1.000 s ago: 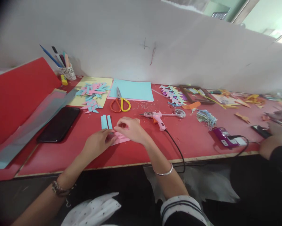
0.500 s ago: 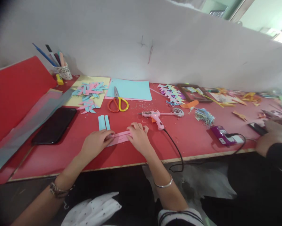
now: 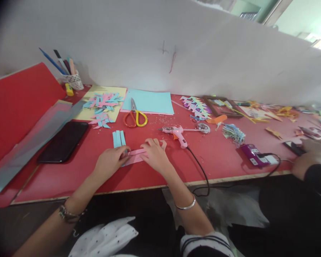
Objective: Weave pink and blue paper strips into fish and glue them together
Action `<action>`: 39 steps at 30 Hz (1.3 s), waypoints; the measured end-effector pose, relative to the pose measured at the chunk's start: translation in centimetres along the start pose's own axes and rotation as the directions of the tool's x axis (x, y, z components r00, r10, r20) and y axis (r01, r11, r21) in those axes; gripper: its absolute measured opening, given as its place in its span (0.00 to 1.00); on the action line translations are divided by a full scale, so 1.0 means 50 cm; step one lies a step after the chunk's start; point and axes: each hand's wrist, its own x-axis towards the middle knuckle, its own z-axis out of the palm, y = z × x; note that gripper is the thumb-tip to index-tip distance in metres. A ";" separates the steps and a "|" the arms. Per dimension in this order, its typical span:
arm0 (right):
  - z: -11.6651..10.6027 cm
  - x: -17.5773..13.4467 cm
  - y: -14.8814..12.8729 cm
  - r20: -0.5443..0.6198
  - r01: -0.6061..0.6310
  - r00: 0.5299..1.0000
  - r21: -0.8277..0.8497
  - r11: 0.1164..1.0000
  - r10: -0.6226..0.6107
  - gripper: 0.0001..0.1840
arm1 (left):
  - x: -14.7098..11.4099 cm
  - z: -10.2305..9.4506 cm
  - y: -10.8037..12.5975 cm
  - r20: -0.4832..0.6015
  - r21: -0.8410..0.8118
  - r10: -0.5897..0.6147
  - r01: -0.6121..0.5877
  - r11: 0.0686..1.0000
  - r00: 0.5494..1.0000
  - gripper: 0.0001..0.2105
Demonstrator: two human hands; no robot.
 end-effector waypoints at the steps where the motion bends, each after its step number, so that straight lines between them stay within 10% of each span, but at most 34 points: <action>1: 0.001 0.001 -0.002 -0.016 0.010 1.000 0.006 1.000 -0.010 0.08 | 0.000 0.000 0.001 -0.006 0.018 -0.001 0.001 1.000 1.000 0.09; 13: -0.006 0.002 -0.017 -0.413 0.012 0.911 0.064 0.998 0.016 0.07 | 0.000 0.016 -0.001 -0.164 0.082 0.092 -0.079 0.993 0.982 0.11; 20: 0.014 -0.036 0.006 -0.230 0.011 0.973 0.011 1.000 -0.008 0.09 | -0.002 0.006 0.003 -0.138 0.084 -0.005 0.017 0.996 0.990 0.09; 39: 0.035 -0.090 0.045 -0.277 -0.108 0.956 -0.012 0.994 0.101 0.17 | -0.010 -0.006 -0.005 -0.047 -0.117 -0.103 0.097 0.988 0.994 0.17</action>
